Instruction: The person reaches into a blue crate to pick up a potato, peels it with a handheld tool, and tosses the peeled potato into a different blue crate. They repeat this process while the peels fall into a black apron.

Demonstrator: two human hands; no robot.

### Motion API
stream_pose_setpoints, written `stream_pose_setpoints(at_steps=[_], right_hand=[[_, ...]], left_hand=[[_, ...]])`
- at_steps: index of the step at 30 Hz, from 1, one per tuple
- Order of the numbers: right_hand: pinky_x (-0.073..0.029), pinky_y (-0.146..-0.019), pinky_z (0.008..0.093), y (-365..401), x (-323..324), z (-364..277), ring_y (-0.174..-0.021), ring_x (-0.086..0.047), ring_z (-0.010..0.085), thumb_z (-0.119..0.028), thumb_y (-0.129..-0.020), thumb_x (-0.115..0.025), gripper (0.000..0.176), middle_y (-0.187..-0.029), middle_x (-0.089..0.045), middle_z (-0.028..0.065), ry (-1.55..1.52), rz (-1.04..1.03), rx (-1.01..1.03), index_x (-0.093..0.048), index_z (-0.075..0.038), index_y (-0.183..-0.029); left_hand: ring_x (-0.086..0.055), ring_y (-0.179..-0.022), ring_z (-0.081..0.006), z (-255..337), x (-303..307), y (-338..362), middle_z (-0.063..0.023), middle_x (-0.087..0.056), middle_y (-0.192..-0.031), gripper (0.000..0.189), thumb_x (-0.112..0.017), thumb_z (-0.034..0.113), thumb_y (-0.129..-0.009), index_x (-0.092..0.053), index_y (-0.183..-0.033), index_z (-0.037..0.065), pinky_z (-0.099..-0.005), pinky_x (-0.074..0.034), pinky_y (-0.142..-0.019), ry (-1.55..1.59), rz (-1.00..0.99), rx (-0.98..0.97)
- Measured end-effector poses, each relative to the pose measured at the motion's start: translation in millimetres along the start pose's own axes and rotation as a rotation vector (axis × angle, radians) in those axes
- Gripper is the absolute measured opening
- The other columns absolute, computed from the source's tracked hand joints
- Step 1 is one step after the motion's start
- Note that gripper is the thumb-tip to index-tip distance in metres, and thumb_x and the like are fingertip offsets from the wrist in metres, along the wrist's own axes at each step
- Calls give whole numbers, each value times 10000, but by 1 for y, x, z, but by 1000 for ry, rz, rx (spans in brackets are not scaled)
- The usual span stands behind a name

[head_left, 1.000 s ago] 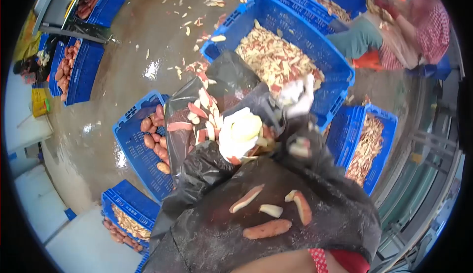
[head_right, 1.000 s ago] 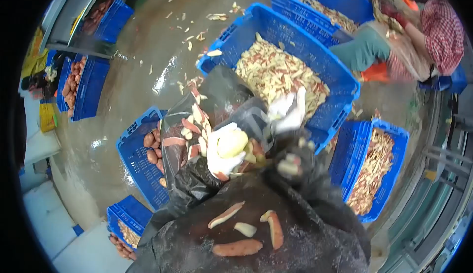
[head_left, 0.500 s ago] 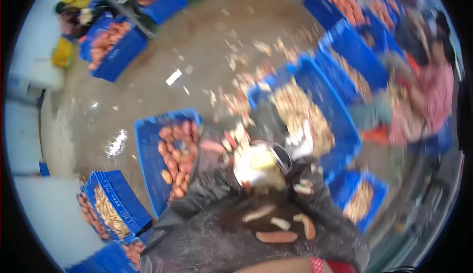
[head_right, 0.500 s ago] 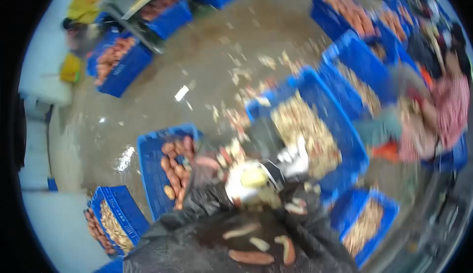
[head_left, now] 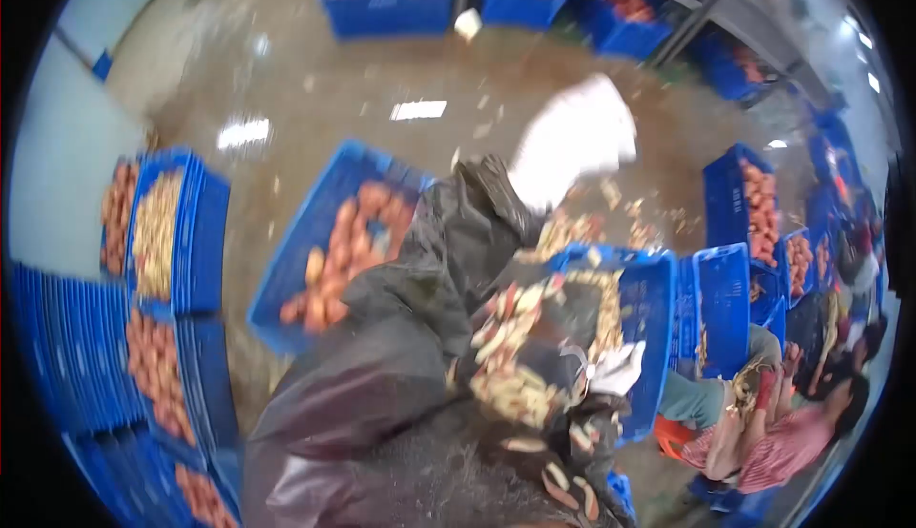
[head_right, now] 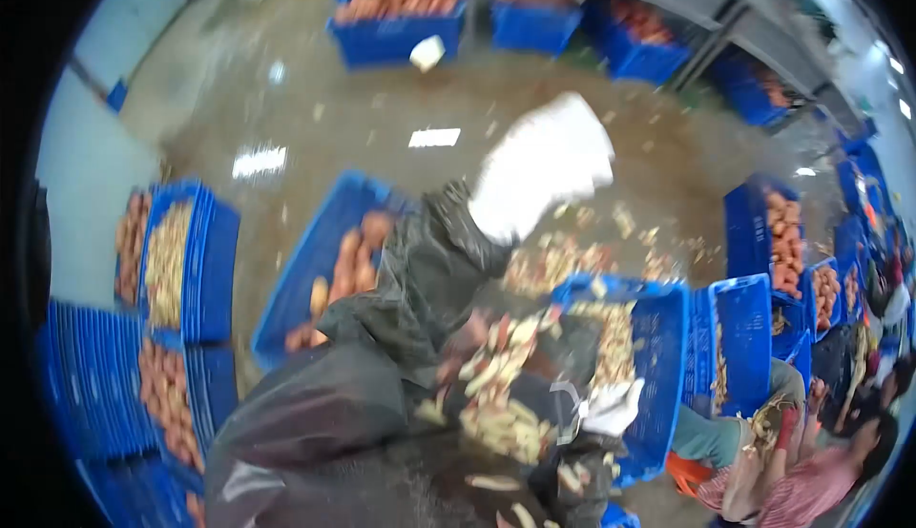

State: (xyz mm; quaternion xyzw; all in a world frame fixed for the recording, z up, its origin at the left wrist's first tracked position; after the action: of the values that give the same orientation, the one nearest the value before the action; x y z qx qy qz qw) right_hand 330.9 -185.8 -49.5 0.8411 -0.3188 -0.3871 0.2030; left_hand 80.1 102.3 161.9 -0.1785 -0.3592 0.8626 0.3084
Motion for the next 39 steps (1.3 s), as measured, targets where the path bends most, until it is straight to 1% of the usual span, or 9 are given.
stream_pose_setpoints(at_steps=[2,9,14,16,20,22,28,30,39], right_hand=[[-466,-634,356,-20,13,20,-595,-508,183,-455,-932,-463,389,-611,-514,13,-340,-190,-97,-554,-139,-726],[-265,-420,252,-49,29,43,-477,-273,97,-464,-913,-497,403,-567,-316,-27,-246,-287,-25,-543,-80,-800],[-286,-463,261,-45,13,40,-521,-287,102,-427,-956,-442,365,-626,-334,-22,-235,-331,-21,-436,-99,-797],[-295,-480,261,-37,11,37,-538,-295,106,-423,-964,-424,366,-636,-330,-18,-139,-191,23,-430,-97,-798],[-350,-602,317,-28,4,36,-606,-324,138,-442,-986,-343,405,-689,-354,24,-159,-315,-43,-388,-73,-826],[-343,-601,313,-30,5,36,-602,-321,137,-441,-988,-337,405,-692,-349,25,-220,-361,-40,-379,-75,-818],[-294,-515,291,-21,-14,41,-560,-299,148,-472,-960,-386,448,-666,-330,14,-113,-14,80,-408,-92,-725],[-331,-515,270,-30,-7,27,-571,-396,133,-523,-949,-365,474,-690,-413,11,-83,-445,-22,-422,-111,-720],[-211,-330,256,1,19,16,-345,-229,70,-511,-930,-410,492,-463,-285,-66,-517,-573,-58,-311,-209,-554]], left_hand=[[-582,-918,-203,-35,-15,153,-85,-590,-1089,312,-580,46,-831,-554,-1140,18,-295,-479,-792,204,390,465],[-588,-793,-156,-117,212,596,-66,-623,-916,221,-609,235,-855,-616,-999,69,-301,-472,-698,-352,1265,1298],[-591,-875,-255,-175,188,479,-83,-623,-969,286,-549,272,-871,-567,-1083,81,-361,-478,-720,-814,566,1659],[-592,-885,-269,-164,176,447,-74,-604,-945,266,-529,236,-876,-534,-1101,94,-384,-494,-658,973,977,669],[-606,-826,-256,-234,200,512,-76,-591,-921,245,-558,201,-863,-533,-1082,94,-375,-498,-587,-241,883,1182],[-612,-698,-208,-244,203,565,-77,-582,-918,288,-616,146,-823,-522,-1083,69,-329,-483,-497,358,698,1103],[-433,-1136,-258,-52,78,322,-152,-458,-1232,642,-654,92,-728,-364,-1292,-4,-351,-306,-940,62,550,887],[-373,-1282,-275,-23,3,274,-177,-417,-1337,761,-667,74,-697,-311,-1362,-28,-359,-247,-1087,133,336,832],[-387,-1272,-319,-31,-247,308,-180,-399,-1373,744,-690,92,-705,-355,-1361,-8,-383,-292,-1060,-263,-170,839]])
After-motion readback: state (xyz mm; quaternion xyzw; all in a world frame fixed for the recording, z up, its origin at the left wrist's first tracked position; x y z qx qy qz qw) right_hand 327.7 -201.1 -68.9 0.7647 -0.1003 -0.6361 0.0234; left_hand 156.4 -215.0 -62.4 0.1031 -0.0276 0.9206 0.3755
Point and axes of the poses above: each hand's wrist, its own y-axis away from the middle knuckle, its own x-axis out of the back of the hand, z = x × y, the point moved 4 cm from there along -y, towards the middle knuckle
